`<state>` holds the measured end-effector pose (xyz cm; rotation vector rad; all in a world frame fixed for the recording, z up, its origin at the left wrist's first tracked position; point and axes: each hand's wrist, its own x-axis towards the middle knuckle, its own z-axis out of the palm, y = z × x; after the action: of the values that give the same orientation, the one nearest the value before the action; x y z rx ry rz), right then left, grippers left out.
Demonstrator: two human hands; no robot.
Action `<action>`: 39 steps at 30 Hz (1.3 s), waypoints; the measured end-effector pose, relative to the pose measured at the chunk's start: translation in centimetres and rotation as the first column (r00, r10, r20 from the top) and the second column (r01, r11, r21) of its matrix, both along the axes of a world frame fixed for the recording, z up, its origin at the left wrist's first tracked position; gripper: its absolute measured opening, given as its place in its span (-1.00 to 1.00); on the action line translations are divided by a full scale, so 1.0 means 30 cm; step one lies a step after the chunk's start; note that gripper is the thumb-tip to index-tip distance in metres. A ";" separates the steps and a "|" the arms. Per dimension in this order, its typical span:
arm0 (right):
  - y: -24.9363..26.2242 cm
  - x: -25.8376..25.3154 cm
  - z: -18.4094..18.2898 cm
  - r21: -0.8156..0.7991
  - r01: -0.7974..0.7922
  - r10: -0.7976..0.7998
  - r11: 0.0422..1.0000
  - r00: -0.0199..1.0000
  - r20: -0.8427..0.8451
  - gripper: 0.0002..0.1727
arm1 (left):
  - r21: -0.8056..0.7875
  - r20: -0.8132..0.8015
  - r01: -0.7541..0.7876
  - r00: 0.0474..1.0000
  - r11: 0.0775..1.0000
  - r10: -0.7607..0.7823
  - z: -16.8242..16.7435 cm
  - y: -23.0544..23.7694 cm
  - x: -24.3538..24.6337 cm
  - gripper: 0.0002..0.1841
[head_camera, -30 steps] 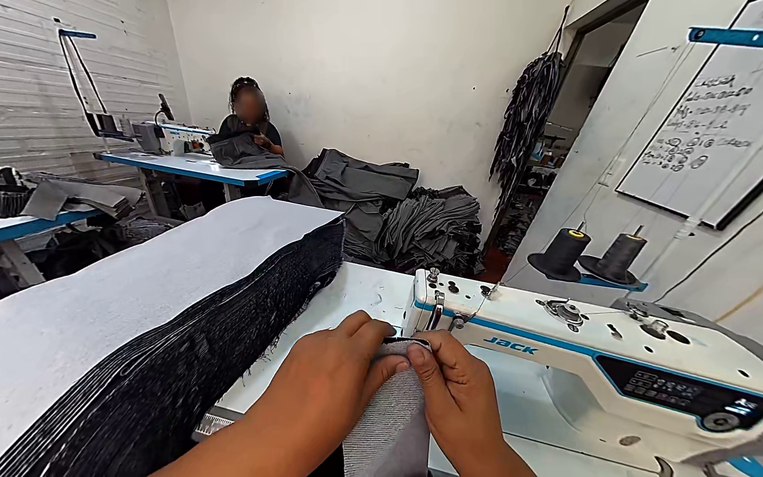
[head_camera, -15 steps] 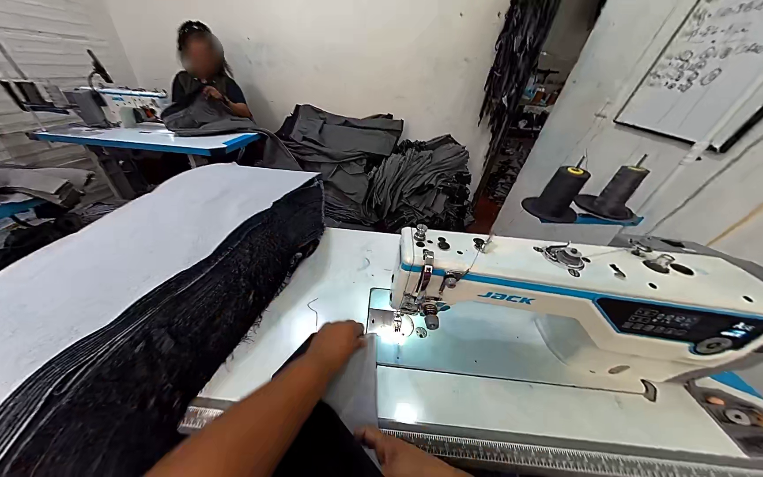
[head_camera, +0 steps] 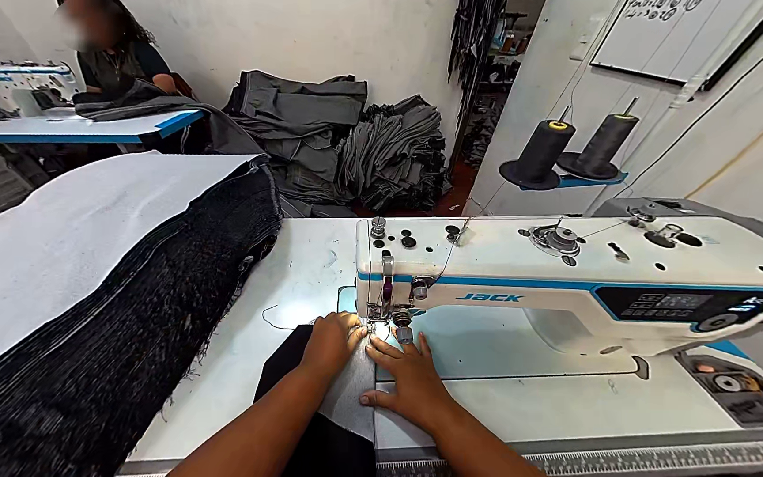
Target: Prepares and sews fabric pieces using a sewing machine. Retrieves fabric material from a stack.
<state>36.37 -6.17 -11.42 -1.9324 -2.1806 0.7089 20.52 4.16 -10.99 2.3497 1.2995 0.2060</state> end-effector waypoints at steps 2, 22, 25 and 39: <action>0.001 -0.003 -0.005 0.019 0.007 -0.007 1.000 1.000 0.002 -0.04 | 0.014 0.001 0.006 1.000 1.000 -0.006 0.001 0.004 0.000 -0.63; -0.011 -0.009 -0.005 0.048 -0.014 0.016 0.999 0.999 -0.036 -0.24 | 0.133 -0.035 -0.011 0.999 0.991 0.016 -0.002 0.109 0.033 -0.69; -0.008 -0.008 0.002 0.027 -0.036 0.037 0.999 0.999 -0.034 -0.30 | 0.184 0.020 -0.029 0.999 0.983 0.026 0.000 0.160 0.046 -0.74; -0.030 -0.110 0.093 -0.171 0.022 -0.019 0.985 1.000 0.019 -0.19 | 0.274 -0.062 -0.023 0.997 0.961 0.041 0.007 0.116 0.022 -0.69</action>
<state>33.07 -7.07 -8.62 -2.0447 -2.1708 0.9071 21.18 7.63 -10.77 2.5856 1.4206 0.3398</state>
